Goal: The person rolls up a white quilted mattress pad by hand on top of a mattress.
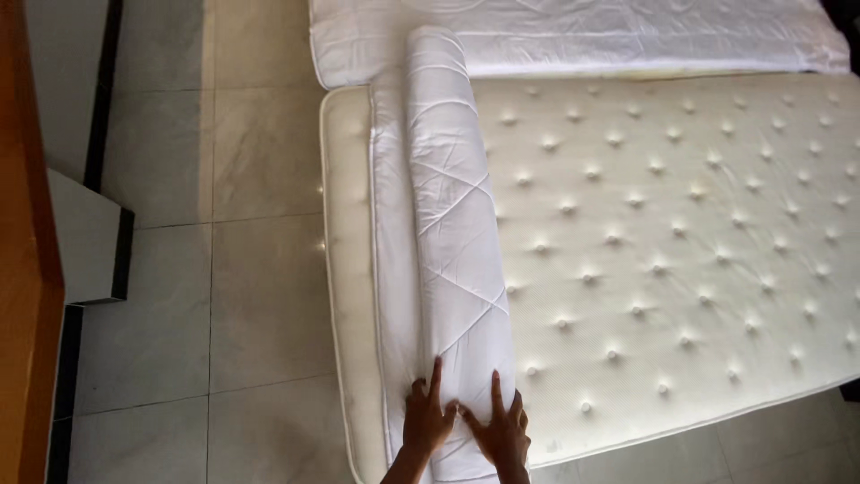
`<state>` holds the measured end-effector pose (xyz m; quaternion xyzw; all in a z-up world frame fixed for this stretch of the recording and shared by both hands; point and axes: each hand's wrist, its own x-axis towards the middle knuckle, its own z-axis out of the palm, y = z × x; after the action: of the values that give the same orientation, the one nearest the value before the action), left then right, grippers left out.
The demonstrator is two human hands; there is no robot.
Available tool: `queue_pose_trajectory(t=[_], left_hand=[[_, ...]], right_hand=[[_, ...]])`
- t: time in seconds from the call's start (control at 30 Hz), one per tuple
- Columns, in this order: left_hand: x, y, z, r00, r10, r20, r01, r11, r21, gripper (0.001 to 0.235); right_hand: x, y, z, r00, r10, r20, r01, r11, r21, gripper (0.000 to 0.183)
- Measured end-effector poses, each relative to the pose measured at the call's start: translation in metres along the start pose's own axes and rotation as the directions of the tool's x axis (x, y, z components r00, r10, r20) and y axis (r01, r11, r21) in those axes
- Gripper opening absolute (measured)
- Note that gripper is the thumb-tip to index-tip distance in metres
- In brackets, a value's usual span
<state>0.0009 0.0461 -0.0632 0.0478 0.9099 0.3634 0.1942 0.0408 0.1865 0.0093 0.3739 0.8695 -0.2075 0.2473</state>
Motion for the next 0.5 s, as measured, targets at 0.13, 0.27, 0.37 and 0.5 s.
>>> queue_pose_trajectory(t=[0.13, 0.27, 0.37, 0.5], left_hand=[[-0.024, -0.013, 0.009, 0.999, 0.016, 0.051, -0.014, 0.999, -0.044, 0.099], [-0.059, -0.01, 0.009, 0.957, -0.054, 0.283, 0.063, 0.998, -0.022, 0.108], [-0.063, -0.009, 0.012, 0.949, -0.062, 0.308, 0.068, 0.998, -0.008, 0.112], [-0.074, -0.005, 0.026, 0.963, -0.069, 0.262, 0.073, 0.997, -0.005, 0.096]], right_hand=[[-0.015, 0.0, 0.009, 0.997, -0.033, 0.065, 0.04, 0.993, -0.107, 0.094], [-0.041, 0.005, 0.013, 0.993, -0.034, 0.114, 0.057, 0.977, -0.205, 0.082], [-0.047, 0.01, 0.015, 0.991, -0.034, 0.131, 0.066, 0.966, -0.248, 0.076], [-0.069, 0.019, 0.001, 0.977, -0.048, 0.207, 0.094, 0.971, -0.22, 0.071]])
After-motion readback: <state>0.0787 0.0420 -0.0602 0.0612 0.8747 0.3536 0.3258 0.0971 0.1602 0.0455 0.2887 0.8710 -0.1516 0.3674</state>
